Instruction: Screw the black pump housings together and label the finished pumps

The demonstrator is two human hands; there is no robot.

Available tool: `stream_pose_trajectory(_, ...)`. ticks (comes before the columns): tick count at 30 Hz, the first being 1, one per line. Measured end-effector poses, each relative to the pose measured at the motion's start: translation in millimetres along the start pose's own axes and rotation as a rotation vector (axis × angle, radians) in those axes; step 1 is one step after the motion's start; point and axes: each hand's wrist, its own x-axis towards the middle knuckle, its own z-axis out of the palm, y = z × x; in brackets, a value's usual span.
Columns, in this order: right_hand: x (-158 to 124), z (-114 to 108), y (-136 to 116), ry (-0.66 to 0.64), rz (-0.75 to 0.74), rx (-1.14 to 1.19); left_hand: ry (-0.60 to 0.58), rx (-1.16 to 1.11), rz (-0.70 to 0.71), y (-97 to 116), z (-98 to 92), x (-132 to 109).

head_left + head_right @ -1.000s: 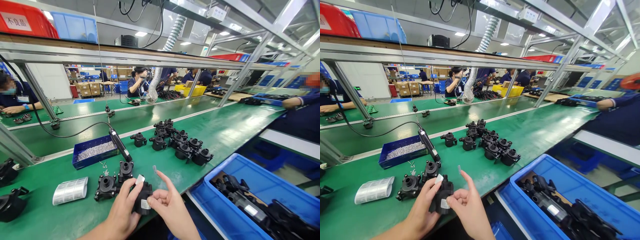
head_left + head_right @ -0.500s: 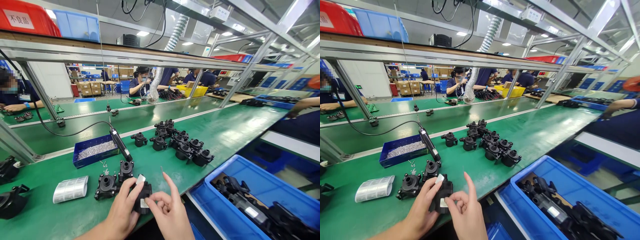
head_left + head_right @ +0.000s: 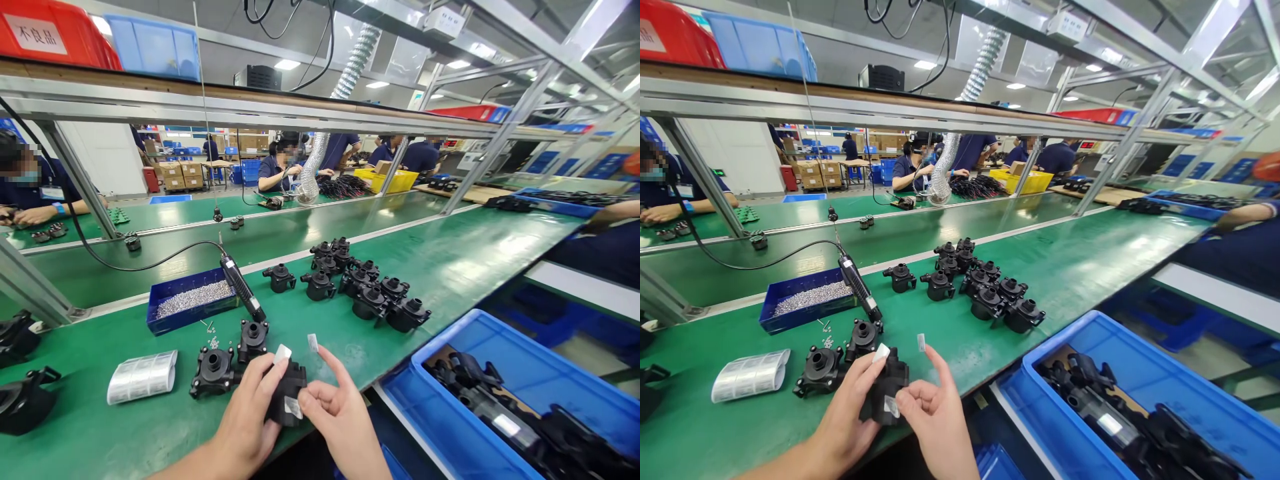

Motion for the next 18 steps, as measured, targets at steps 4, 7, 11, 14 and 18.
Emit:
stream_pose_trajectory(4, 2, -4, 0, -0.007, -0.017, -0.001, -0.023, -0.037, -0.054, -2, 1.8, -2)
stream_pose_trajectory(7, -3, 3, -4, 0.043, -0.022, -0.084, -0.011, -0.045, -0.049, -2, 2.7, -3)
stream_pose_trajectory(11, -8, 14, -9, 0.072, -0.018, -0.107, 0.017, -0.029, -0.026, 0, 2.8, -1)
stream_pose_trajectory(14, -9, 16, -11, 0.092, -0.03, -0.124, 0.023, -0.021, -0.014, 1, 2.3, 0)
stream_pose_trajectory(18, -10, 16, -15, 0.096, -0.033, -0.187, 0.01, -0.016, -0.026, 0, 2.3, -1)
